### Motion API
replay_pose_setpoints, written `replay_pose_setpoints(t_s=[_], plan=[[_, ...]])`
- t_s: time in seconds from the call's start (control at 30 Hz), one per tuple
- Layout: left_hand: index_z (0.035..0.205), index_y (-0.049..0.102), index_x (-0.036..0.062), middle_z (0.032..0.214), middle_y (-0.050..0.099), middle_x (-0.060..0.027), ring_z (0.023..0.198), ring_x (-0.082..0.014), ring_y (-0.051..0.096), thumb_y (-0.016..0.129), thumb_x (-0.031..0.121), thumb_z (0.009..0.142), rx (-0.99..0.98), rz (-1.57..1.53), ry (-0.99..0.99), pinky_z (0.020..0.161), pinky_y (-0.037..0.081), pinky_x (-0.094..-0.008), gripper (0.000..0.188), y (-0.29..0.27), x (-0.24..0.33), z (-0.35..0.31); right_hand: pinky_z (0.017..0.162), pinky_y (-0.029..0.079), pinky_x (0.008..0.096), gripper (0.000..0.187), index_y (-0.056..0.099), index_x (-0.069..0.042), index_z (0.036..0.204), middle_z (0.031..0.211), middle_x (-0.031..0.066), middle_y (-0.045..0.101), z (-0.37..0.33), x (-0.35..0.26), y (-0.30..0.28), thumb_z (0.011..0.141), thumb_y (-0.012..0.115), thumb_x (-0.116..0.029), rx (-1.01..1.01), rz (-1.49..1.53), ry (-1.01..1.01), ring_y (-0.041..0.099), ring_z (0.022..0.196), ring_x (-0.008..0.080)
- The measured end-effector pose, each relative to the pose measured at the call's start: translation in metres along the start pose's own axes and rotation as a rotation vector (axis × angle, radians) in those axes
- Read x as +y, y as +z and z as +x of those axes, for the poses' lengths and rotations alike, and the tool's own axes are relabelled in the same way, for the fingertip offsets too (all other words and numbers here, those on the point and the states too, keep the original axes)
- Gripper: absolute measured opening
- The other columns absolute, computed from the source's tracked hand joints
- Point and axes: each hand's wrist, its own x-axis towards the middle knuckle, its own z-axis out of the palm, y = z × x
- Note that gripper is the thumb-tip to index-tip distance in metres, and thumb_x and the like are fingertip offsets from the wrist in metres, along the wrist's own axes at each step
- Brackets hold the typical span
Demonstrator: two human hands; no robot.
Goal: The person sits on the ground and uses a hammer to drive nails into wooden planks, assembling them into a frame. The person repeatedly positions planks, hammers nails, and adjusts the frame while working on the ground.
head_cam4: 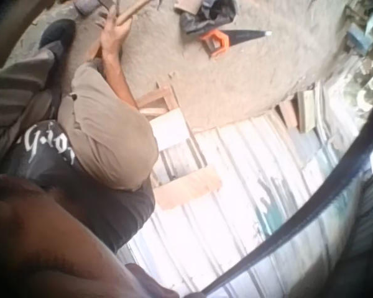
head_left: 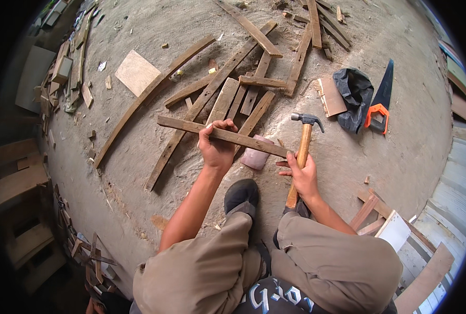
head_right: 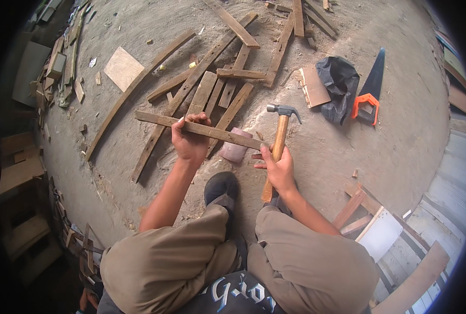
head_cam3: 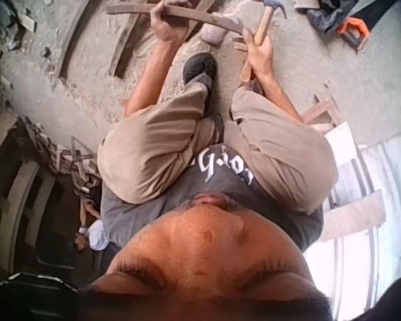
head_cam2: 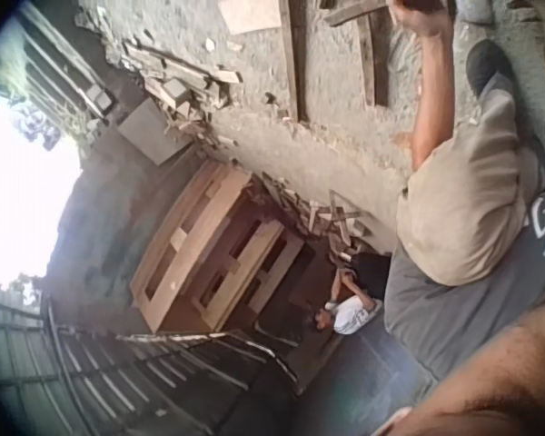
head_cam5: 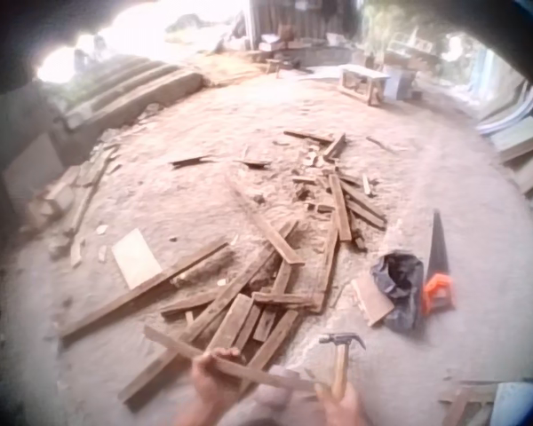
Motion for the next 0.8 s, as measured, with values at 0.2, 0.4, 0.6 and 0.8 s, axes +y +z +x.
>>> replay_pose_setpoints(t_s=[0.2,0.4,0.6,0.8], plan=[[0.113,0.062,0.0013,0.097,0.069,-0.0078,0.07,-0.0141,0.066,0.034,0.06,0.099,-0.21,1.108,-0.591,0.044,0.036,-0.0231,0.066,0.007,0.021,0.0,0.06,0.061,0.0302,0.035,0.042,0.001,0.106,0.092,0.0108,0.056,0.045,-0.015,-0.035,0.094,0.065,-0.023,0.117,-0.099,-0.244,0.069,0.079,0.0223],[0.113,0.063,0.0047,0.097,0.068,-0.005,0.085,-0.0185,0.065,0.072,0.03,0.086,-0.447,1.755,0.363,0.077,0.049,-0.0296,0.038,0.03,0.019,0.009,0.045,0.051,0.0253,0.036,0.046,0.002,0.109,0.087,0.009,0.058,0.06,-0.037,-0.064,0.1,0.054,-0.032,0.249,-0.643,-0.42,0.062,0.061,0.011],[0.123,0.058,0.0119,0.122,0.057,-0.0065,0.118,-0.0222,0.052,0.071,0.029,0.082,-1.001,2.268,0.676,0.1,0.039,-0.0374,0.046,-0.015,-0.005,0.039,0.042,0.039,0.0225,0.028,0.054,0.0,0.104,0.069,0.0013,0.054,-0.002,-0.004,-0.024,0.1,0.054,-0.028,0.102,-0.208,-0.178,0.048,0.048,0.0062],[0.125,0.06,0.0138,0.107,0.058,-0.0045,0.106,-0.0222,0.055,0.067,0.031,0.086,-0.944,2.219,0.736,0.094,0.042,-0.0358,0.043,0.008,-0.002,0.047,0.052,0.036,0.022,0.035,0.047,0.002,0.121,0.07,-0.0017,0.047,-0.015,0.025,-0.03,0.098,0.055,-0.023,0.057,-0.376,-0.188,0.043,0.059,0.0035]])
